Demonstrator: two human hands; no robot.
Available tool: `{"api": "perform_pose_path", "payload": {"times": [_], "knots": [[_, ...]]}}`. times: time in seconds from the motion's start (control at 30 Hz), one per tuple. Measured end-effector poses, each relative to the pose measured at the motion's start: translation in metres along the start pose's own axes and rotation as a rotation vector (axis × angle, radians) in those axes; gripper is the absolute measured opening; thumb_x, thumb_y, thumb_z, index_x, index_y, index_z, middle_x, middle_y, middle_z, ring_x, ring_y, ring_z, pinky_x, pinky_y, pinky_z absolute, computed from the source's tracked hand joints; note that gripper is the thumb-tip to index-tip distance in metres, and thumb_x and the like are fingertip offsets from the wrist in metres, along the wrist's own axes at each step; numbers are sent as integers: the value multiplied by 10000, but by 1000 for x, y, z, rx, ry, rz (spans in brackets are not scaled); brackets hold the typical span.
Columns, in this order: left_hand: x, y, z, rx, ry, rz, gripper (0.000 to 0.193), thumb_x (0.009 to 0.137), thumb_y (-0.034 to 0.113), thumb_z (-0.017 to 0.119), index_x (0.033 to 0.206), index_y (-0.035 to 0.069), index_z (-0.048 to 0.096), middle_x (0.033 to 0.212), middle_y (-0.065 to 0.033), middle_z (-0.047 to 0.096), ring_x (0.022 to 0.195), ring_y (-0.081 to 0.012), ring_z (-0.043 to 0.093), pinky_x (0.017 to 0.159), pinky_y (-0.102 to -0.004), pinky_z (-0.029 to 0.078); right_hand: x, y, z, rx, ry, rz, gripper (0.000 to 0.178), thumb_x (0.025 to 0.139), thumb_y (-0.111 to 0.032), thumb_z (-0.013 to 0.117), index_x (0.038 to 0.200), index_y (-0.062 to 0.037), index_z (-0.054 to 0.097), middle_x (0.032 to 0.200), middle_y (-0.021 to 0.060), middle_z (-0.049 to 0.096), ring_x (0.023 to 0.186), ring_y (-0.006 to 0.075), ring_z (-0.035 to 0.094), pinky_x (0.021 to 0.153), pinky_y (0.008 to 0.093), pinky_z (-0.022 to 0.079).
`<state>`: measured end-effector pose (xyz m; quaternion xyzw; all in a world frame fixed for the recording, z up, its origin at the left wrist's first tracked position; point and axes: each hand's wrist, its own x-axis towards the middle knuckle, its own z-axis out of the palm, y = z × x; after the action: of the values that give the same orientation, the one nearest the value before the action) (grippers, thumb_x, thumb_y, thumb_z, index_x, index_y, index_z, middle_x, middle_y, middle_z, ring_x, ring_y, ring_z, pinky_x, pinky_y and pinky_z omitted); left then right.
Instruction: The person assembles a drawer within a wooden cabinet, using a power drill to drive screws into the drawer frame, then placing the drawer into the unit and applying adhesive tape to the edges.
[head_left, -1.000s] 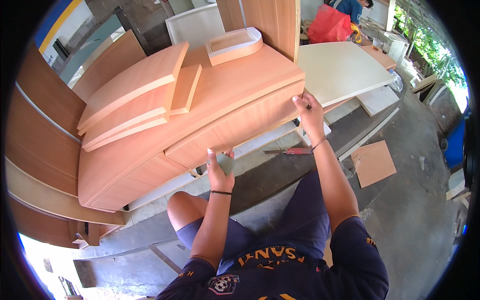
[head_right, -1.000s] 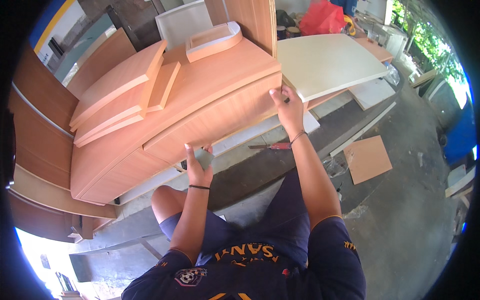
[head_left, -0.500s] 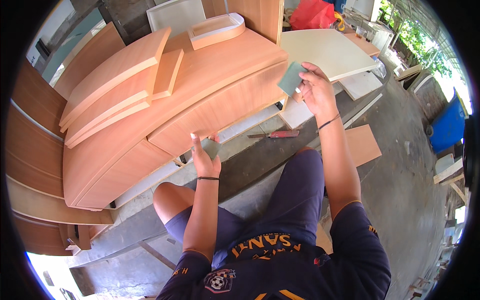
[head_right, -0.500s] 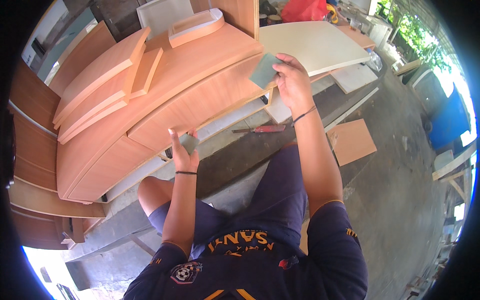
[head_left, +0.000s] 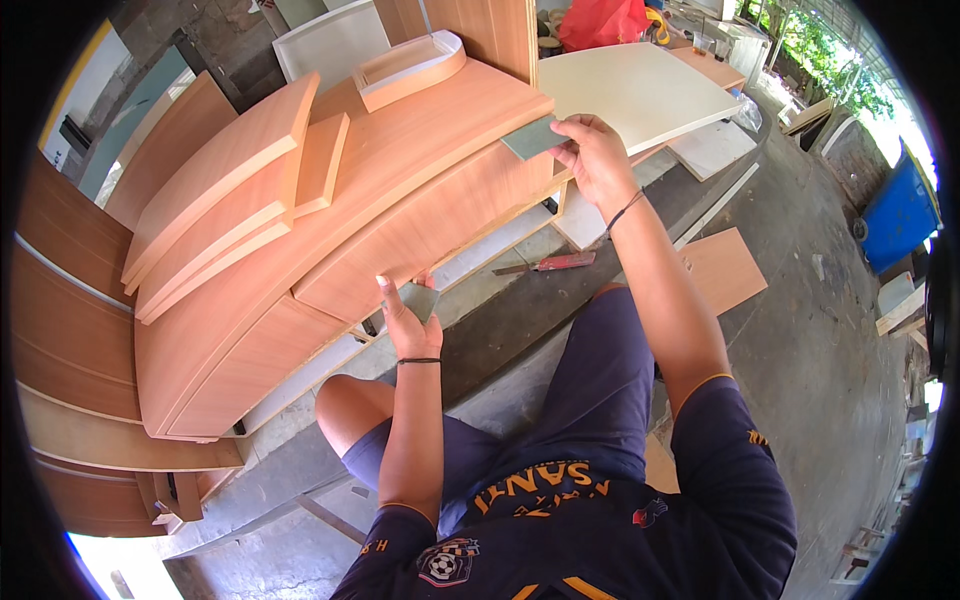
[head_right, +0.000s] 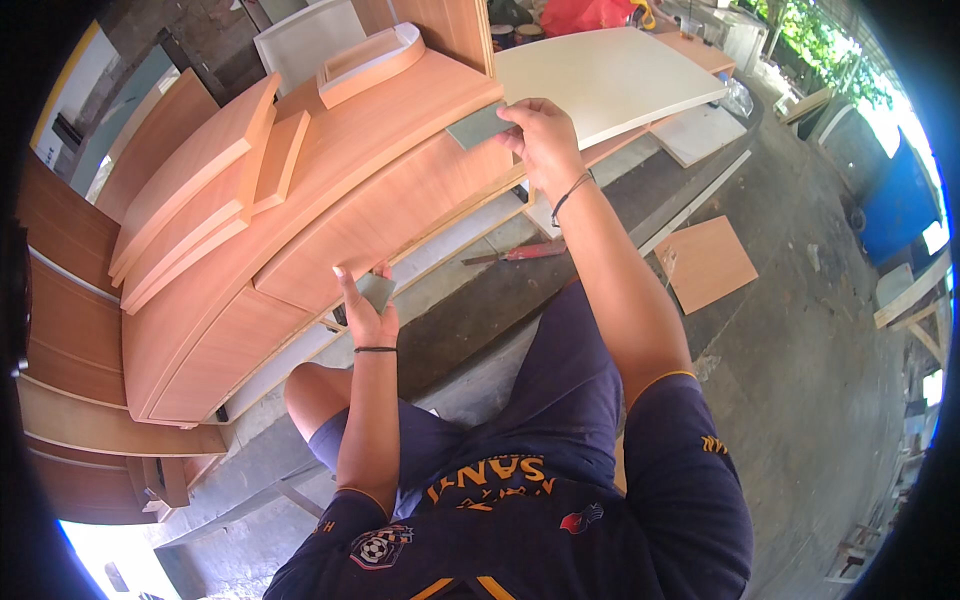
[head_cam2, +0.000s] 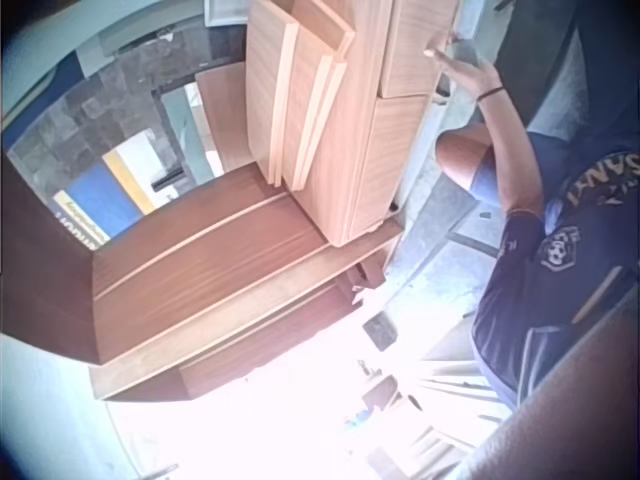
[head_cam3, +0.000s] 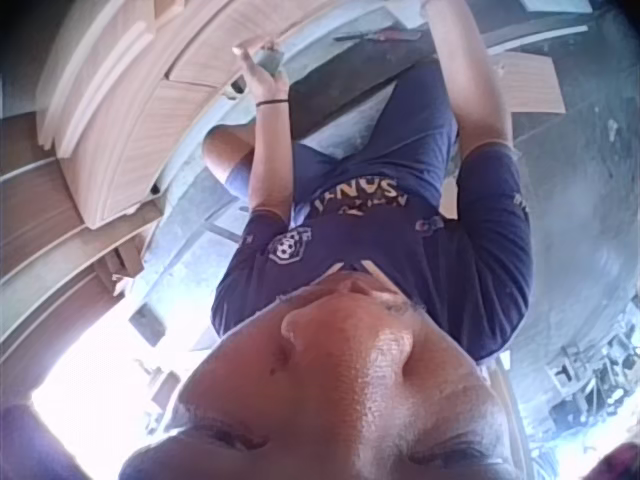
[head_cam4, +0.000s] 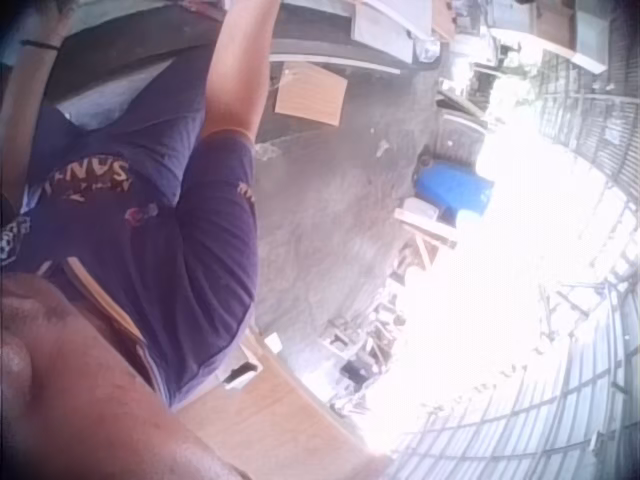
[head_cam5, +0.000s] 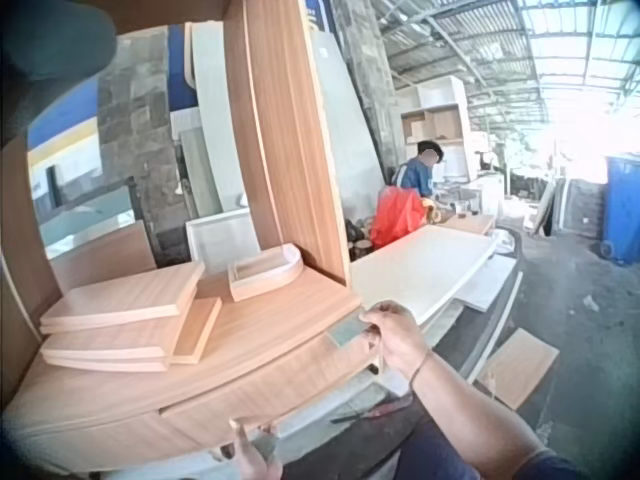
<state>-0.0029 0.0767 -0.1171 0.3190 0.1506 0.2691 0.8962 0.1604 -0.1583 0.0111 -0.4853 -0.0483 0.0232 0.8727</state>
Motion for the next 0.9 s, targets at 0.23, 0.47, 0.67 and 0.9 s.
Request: {"api": "perform_pose_path", "payload": {"times": [0.23,0.47,0.67,0.9], "knots": [[-1,2,2,6,32,6,539,811,457,629,1128,57,458,999,-73,579,853,-221,582,785,-337,454,3,1,16,-40,82,7,119,771,-12,638,824,-44,536,795,55,582,649,134,546,615,263,531],[-2,0,3,-12,27,0,555,812,457,629,1148,54,447,1005,-71,576,863,-222,581,794,-340,454,7,6,21,6,66,15,122,788,-16,626,868,-8,534,796,69,548,657,153,531,635,291,541],[0,-1,0,-19,32,-6,545,817,444,628,1150,53,446,1037,-66,563,868,-231,580,787,-349,460,3,5,14,130,7,66,151,822,-92,607,927,-18,527,864,77,530,766,176,540,697,313,526],[-1,1,0,-69,47,-35,549,798,416,662,1117,48,407,1004,-88,528,867,-249,577,775,-364,485,-25,36,-4,154,118,81,204,862,-203,571,973,-38,528,859,49,536,787,158,543,667,322,481]]}}
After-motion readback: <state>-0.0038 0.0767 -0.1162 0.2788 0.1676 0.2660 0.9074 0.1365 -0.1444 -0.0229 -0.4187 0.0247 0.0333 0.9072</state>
